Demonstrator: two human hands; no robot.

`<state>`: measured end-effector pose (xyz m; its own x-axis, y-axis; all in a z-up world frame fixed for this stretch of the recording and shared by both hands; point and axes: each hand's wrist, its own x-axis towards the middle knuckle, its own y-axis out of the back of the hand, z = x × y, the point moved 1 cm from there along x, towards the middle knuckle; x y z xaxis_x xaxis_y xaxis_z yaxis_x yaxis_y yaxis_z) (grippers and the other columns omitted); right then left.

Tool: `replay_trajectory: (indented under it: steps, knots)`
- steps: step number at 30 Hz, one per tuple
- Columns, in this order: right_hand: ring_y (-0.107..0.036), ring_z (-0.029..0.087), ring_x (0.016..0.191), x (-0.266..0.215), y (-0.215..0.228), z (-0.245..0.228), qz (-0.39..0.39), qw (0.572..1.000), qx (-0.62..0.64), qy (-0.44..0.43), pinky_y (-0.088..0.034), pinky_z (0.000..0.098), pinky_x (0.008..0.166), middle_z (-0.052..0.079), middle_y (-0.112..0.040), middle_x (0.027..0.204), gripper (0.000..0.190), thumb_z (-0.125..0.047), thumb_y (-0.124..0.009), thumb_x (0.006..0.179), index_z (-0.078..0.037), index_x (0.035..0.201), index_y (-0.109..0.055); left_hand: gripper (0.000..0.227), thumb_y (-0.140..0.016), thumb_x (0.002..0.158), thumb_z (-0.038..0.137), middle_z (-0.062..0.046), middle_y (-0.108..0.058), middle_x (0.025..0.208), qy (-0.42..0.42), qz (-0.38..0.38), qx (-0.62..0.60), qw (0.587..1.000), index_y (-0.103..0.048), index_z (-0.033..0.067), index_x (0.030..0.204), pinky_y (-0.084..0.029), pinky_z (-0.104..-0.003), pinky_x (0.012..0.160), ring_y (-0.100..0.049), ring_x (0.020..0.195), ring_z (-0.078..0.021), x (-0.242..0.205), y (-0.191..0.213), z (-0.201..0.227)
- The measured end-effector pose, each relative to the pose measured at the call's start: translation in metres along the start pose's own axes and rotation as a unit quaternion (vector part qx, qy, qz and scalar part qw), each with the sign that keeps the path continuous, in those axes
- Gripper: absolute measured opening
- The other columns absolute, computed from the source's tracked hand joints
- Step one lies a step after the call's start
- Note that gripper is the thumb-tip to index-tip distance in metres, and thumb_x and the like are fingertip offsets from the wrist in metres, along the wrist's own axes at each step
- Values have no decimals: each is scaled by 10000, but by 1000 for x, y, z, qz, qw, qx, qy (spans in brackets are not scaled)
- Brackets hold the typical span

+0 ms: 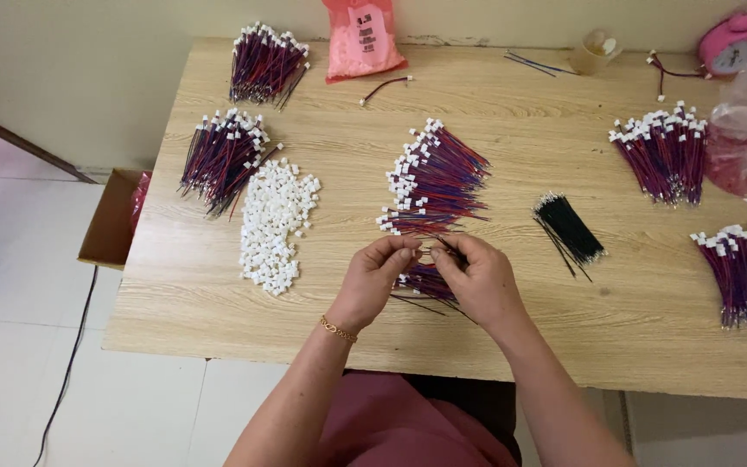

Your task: Bundling groups of wire harnesses together using plastic zip ties

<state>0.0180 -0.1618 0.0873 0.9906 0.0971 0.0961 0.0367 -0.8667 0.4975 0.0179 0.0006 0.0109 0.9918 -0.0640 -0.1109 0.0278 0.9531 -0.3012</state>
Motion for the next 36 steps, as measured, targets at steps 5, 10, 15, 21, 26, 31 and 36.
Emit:
replay_trajectory:
  steps: [5, 10, 15, 21, 26, 31, 36]
  knots:
    - [-705, 291, 862, -1, 0, -2, -5, 1000, -26, 13, -550, 382, 736, 135, -719, 832, 143, -146, -721, 814, -98, 948, -735, 201, -551, 962, 52, -66, -679, 930, 16, -3, -34, 999, -679, 8, 1111, -548, -263, 813, -630, 870, -109, -2, -1, -1]
    - [-705, 292, 847, 0, 0, 0, -24, 1000, 3, 1, -545, 396, 735, 159, -712, 823, 132, -156, -708, 826, -84, 933, -738, 189, -542, 968, 50, -84, -667, 950, 30, -20, -77, 996, -660, -2, 1106, -569, -287, 804, -665, 860, -143, 3, 6, -21]
    - [-704, 286, 858, -3, 2, -8, -18, 999, -21, -18, -547, 386, 745, 132, -719, 823, 136, -179, -716, 808, -110, 922, -740, 188, -554, 965, 58, -86, -669, 978, 31, -19, -75, 996, -658, -8, 1107, -569, -290, 820, -668, 882, -148, -1, 2, -13]
    - [-698, 310, 834, 1, -3, 11, -17, 998, -46, -45, -538, 411, 728, 155, -704, 802, 153, -207, -723, 812, -92, 912, -730, 180, -596, 949, 72, -74, -667, 943, 21, -22, -53, 998, -680, 8, 1095, -549, -275, 801, -637, 864, -121, -2, 0, -10]
    - [-703, 273, 849, -1, -5, 5, -23, 993, -82, -77, -541, 394, 748, 108, -715, 805, 201, -309, -735, 800, -137, 905, -735, 188, -601, 946, 73, -72, -678, 943, 15, -18, -47, 999, -684, 10, 1103, -549, -261, 800, -644, 864, -110, -5, -3, -6]
    - [-695, 322, 885, -2, -9, 5, -46, 996, -59, -48, -538, 422, 774, 142, -715, 823, 179, -267, -716, 802, -118, 900, -735, 170, -598, 946, 55, -46, -661, 890, 14, -11, -19, 1000, -698, 18, 1078, -528, -256, 792, -593, 837, -94, -4, 0, -22]
    - [-690, 330, 877, -2, -19, 29, -52, 996, -57, -31, -532, 422, 753, 144, -709, 816, 147, -222, -690, 813, -109, 901, -724, 166, -597, 945, 49, -46, -661, 864, 20, -3, 8, 1000, -702, 22, 1071, -531, -258, 773, -594, 817, -91, -6, 2, -26]
